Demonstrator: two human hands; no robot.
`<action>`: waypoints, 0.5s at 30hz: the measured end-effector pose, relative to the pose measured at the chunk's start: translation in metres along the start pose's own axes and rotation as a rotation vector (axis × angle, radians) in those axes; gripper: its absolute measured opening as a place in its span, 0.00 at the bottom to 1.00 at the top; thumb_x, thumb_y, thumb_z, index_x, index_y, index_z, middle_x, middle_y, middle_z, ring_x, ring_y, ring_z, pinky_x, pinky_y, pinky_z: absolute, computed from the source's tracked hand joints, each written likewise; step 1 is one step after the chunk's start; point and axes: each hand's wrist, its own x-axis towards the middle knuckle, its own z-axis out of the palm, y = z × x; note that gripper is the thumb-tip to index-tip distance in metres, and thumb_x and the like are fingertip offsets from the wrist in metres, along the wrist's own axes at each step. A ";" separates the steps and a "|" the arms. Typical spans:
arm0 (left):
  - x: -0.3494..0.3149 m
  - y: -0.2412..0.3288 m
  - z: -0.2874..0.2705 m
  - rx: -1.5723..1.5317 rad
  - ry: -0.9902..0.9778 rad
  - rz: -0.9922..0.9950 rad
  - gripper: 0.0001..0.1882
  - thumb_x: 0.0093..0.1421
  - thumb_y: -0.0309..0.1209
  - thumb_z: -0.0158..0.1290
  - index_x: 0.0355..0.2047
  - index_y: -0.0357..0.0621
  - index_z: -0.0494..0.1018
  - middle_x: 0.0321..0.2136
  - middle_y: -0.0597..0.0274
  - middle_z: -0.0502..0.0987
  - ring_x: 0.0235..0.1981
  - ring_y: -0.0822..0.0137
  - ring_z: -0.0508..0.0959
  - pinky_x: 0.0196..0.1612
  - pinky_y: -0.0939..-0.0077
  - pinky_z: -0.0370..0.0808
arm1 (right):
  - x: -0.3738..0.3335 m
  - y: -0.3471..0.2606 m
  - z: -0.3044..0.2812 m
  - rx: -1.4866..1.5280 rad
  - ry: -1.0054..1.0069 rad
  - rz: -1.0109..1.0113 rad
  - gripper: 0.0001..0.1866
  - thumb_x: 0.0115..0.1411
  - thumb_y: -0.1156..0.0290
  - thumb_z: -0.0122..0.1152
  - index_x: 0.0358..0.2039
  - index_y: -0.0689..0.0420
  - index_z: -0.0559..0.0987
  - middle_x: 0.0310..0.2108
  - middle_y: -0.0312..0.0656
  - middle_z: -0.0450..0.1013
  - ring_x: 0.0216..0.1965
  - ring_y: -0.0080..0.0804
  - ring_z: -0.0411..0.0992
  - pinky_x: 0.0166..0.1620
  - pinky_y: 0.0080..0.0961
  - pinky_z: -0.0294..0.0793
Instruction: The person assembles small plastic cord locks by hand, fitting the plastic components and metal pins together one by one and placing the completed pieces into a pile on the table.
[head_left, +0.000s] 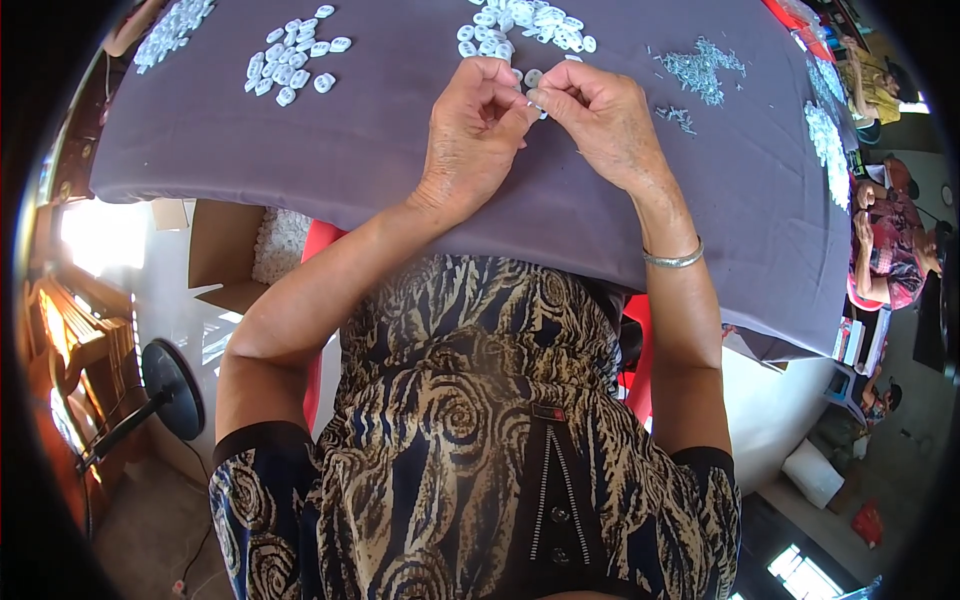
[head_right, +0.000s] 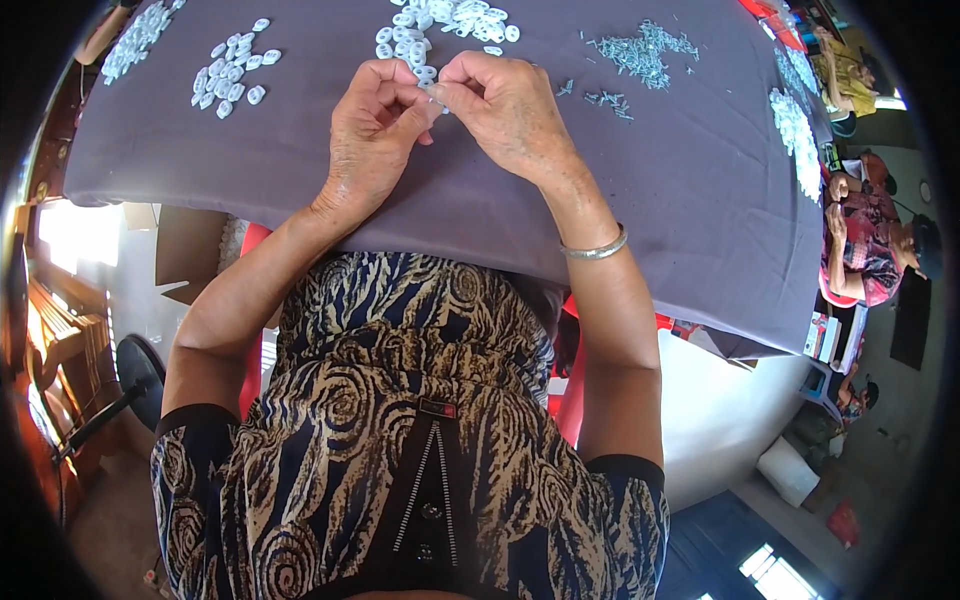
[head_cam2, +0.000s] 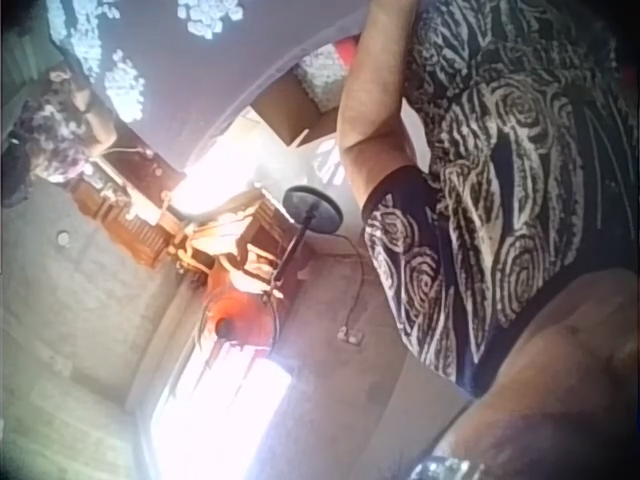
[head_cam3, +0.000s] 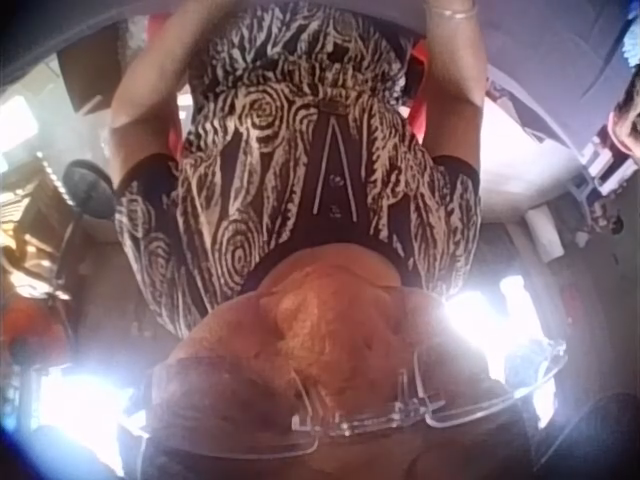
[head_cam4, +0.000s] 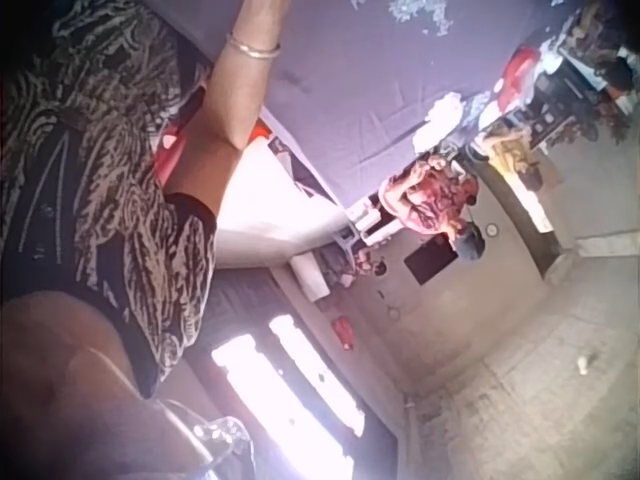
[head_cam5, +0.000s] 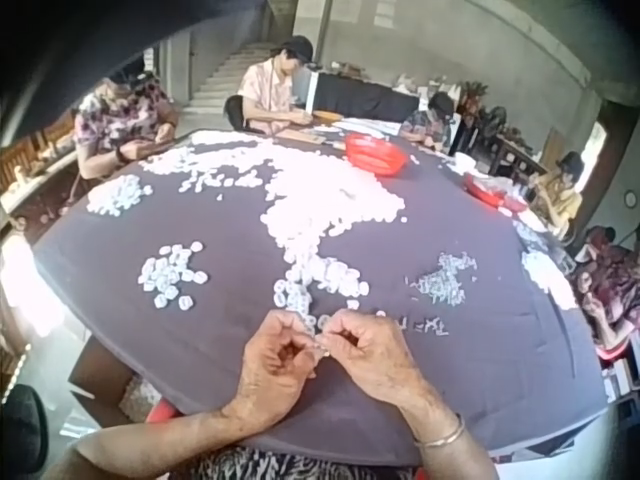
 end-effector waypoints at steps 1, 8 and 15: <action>0.000 0.000 0.000 0.000 -0.001 -0.002 0.11 0.56 0.18 0.52 0.37 0.41 0.62 0.23 0.67 0.70 0.23 0.81 0.69 0.25 0.85 0.71 | 0.000 -0.001 0.000 -0.047 -0.003 -0.009 0.09 0.57 0.68 0.59 0.27 0.60 0.77 0.17 0.28 0.65 0.19 0.13 0.57 0.22 0.16 0.57; 0.001 -0.001 -0.001 0.066 -0.015 0.000 0.12 0.55 0.18 0.52 0.36 0.41 0.62 0.22 0.68 0.70 0.23 0.80 0.69 0.25 0.85 0.71 | 0.001 -0.008 -0.001 -0.068 0.002 -0.052 0.08 0.56 0.70 0.59 0.25 0.61 0.75 0.15 0.30 0.62 0.19 0.14 0.56 0.22 0.17 0.57; 0.002 -0.003 -0.003 0.155 -0.045 0.029 0.12 0.55 0.18 0.52 0.37 0.41 0.63 0.22 0.69 0.71 0.25 0.82 0.69 0.29 0.86 0.69 | 0.000 -0.006 -0.006 -0.041 -0.067 -0.021 0.08 0.58 0.70 0.58 0.25 0.60 0.74 0.15 0.28 0.61 0.19 0.13 0.56 0.22 0.17 0.57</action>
